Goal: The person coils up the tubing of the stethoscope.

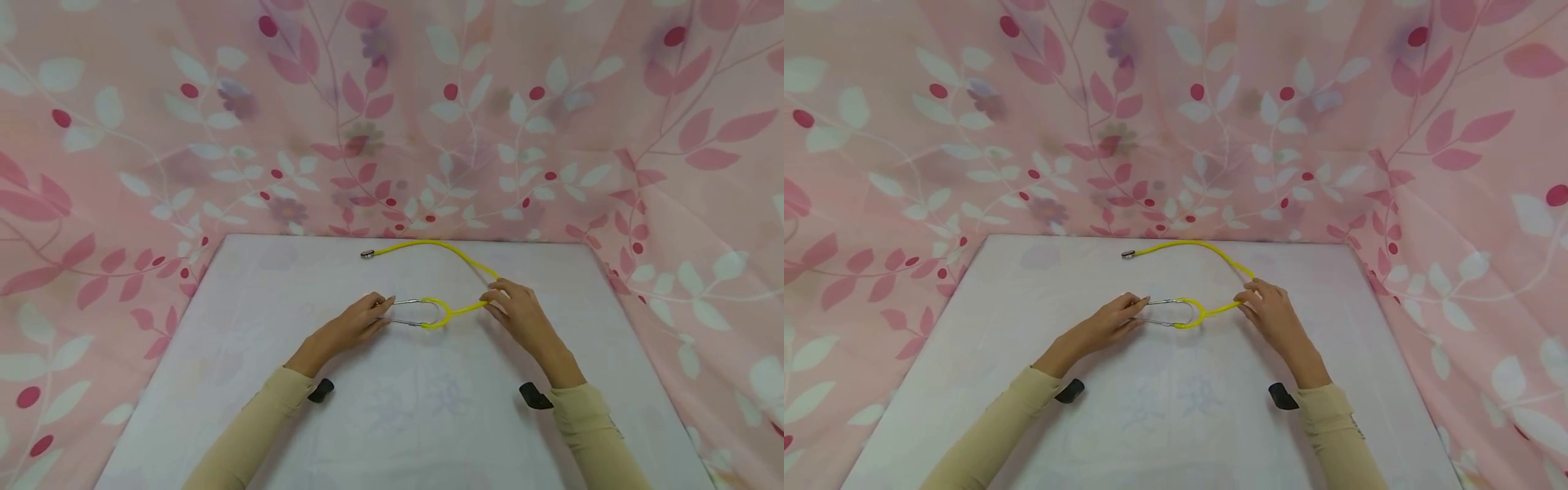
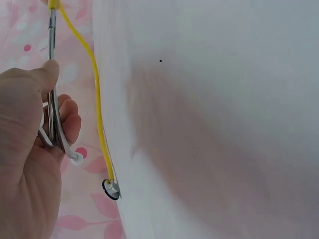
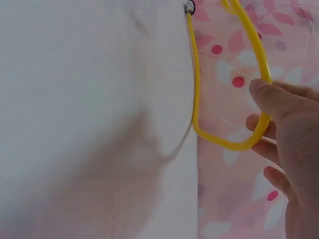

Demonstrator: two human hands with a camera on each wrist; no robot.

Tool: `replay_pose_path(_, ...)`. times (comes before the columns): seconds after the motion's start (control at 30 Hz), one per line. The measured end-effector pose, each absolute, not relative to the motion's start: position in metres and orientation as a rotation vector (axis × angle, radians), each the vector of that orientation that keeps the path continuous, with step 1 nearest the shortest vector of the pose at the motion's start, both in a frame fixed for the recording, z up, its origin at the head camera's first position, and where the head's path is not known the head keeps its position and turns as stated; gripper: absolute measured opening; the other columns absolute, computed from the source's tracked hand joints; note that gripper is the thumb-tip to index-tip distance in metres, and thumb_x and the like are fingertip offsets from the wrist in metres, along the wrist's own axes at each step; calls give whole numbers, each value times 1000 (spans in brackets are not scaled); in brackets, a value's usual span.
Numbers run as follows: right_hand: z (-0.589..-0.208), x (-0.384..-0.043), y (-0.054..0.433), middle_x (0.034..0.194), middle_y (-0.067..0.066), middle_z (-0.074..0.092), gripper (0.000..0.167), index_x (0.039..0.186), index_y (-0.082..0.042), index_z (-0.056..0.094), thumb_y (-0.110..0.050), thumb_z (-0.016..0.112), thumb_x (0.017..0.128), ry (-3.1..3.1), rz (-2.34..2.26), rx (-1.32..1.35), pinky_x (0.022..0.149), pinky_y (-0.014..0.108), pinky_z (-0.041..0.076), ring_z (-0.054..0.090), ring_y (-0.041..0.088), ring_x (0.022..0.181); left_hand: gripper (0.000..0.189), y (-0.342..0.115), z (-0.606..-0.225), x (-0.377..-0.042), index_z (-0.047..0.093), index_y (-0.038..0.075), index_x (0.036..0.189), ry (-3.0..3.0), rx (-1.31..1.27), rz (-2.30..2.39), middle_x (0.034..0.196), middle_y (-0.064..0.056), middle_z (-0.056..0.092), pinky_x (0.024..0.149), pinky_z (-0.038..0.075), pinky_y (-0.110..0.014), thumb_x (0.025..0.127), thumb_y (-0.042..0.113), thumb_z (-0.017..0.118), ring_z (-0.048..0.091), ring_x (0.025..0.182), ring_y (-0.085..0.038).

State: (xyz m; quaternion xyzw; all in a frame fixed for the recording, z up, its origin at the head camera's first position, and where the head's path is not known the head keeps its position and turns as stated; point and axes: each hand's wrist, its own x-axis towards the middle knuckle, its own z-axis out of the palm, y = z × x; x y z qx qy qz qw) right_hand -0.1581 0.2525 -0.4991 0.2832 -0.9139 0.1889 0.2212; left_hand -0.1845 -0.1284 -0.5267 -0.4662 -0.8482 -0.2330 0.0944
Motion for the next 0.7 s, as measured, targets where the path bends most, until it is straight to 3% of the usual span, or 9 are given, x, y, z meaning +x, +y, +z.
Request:
replay_pose_path(0.17, -485, -166, 246, 97, 7, 74, 33, 103, -6, 72, -10, 85, 73, -2416, 700, 766, 92, 48, 42, 67, 27, 93, 52, -130, -520, -180, 52, -4, 138, -2467, -1347, -702, 108, -11, 64, 76, 53, -26, 92, 14, 69, 60, 87, -15)
replay_pose_path(0.4, -473, -186, 209, 96, 8, 75, 37, 104, -5, 75, 3, 84, 69, -2261, 1186, 870, 91, 22, 47, 68, 25, 92, 55, -119, -510, -166, 52, -3, 138, -2390, -1421, -776, 105, -10, 65, 76, 53, -22, 90, 13, 71, 64, 87, -17)
replay_pose_path(0.7, -475, -185, 155, 92, 16, 70, 15, 96, 6, 67, -4, 73, 86, -2429, 1876, 732, 72, 25, 57, 68, 14, 78, 63, -108, -486, -155, 45, 1, 145, -2419, -1411, -832, 107, -7, 65, 78, 53, -18, 91, 17, 70, 64, 92, -13)
